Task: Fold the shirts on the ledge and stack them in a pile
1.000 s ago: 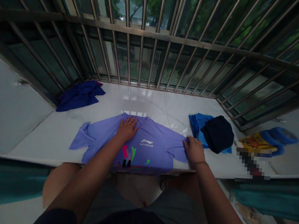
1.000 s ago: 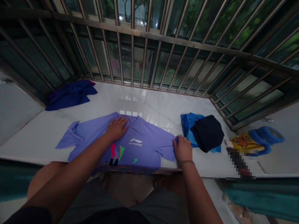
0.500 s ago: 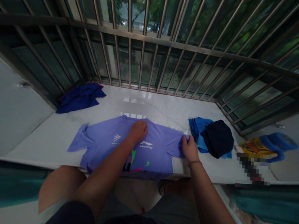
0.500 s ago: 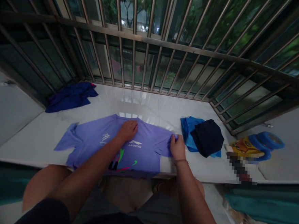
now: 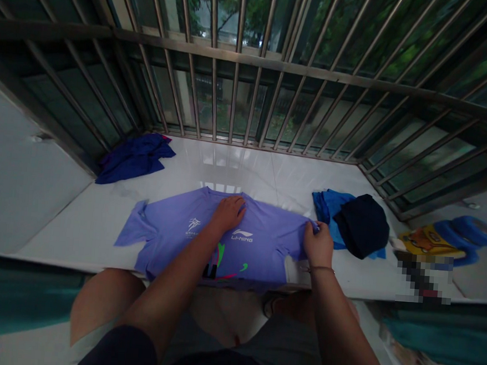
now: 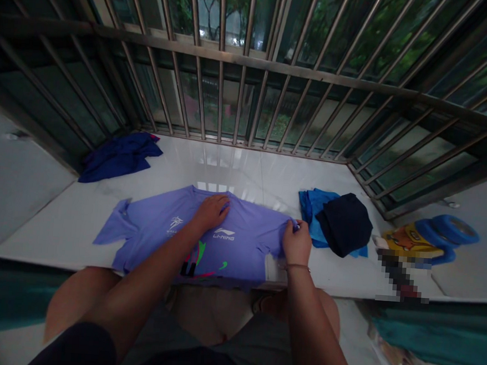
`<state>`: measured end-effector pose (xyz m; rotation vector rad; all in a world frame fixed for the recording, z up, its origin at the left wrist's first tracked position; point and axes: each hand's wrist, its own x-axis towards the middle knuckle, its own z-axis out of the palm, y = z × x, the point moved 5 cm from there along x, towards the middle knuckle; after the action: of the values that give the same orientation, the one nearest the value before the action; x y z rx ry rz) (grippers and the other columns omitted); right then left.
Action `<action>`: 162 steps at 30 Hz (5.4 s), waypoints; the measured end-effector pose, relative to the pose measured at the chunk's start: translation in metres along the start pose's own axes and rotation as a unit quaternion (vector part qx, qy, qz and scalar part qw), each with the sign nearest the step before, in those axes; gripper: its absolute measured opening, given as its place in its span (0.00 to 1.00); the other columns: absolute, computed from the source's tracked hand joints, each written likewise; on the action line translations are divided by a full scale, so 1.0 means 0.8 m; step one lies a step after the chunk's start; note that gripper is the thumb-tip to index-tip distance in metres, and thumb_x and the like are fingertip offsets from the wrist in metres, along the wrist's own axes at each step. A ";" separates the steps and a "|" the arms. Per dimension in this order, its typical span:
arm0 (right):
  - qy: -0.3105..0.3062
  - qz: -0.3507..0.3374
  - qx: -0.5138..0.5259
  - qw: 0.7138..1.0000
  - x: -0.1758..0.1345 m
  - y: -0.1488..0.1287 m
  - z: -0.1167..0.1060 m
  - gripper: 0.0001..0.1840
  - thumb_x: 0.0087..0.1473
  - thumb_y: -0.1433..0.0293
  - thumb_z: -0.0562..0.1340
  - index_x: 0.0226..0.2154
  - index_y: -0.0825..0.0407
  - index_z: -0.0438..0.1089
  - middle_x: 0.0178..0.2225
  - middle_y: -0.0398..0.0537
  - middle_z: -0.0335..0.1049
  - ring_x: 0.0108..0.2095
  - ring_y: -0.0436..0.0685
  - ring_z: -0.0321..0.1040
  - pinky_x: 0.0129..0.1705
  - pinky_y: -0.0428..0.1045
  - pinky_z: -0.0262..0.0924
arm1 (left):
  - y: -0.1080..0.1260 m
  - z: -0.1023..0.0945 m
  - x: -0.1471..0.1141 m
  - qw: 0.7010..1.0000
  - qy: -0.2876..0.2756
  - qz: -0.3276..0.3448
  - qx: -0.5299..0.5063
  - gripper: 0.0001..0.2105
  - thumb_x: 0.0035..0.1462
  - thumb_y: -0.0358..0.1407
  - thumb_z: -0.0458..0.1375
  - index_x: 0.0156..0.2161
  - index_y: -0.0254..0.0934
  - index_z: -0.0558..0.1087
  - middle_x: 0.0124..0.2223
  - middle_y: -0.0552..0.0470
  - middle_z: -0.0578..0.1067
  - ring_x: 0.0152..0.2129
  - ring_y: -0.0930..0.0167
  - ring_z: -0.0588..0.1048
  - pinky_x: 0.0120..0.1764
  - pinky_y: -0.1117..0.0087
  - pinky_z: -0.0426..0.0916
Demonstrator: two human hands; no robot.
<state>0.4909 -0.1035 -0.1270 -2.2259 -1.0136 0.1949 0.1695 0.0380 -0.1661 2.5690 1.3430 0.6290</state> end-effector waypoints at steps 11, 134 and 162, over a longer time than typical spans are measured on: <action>-0.009 -0.129 0.037 0.991 -0.041 -0.030 -0.019 0.27 0.70 0.48 0.58 0.51 0.52 0.77 0.40 0.57 0.83 0.38 0.64 0.78 0.42 0.54 0.69 | -0.011 0.009 0.005 1.000 -0.005 -0.020 -0.018 0.18 0.77 0.36 0.56 0.64 0.43 0.81 0.70 0.44 0.79 0.67 0.57 0.76 0.72 0.50 0.68; -0.270 -0.317 -0.156 0.896 -0.142 -0.154 0.172 0.40 0.79 0.52 0.50 0.83 0.51 0.53 0.85 0.55 0.41 0.85 0.69 0.40 0.83 0.76 0.31 | -0.210 -0.217 -0.322 0.824 0.052 -0.552 0.115 0.26 0.74 0.50 0.54 0.61 0.29 0.75 0.64 0.20 0.76 0.63 0.36 0.76 0.58 0.36 0.73; -0.286 -0.428 -0.167 0.841 -0.208 -0.231 0.149 0.28 0.79 0.57 0.57 0.71 0.52 0.72 0.66 0.65 0.76 0.66 0.70 0.70 0.69 0.62 0.62 | -0.165 -0.177 -0.341 0.978 -0.035 -0.187 -0.088 0.26 0.69 0.49 0.62 0.66 0.41 0.78 0.50 0.43 0.84 0.49 0.55 0.83 0.58 0.53 0.77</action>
<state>0.2167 -0.0734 -0.1229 -1.7743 -2.4230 0.2958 -0.1282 -0.1136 -0.1622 2.1015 1.6088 0.5532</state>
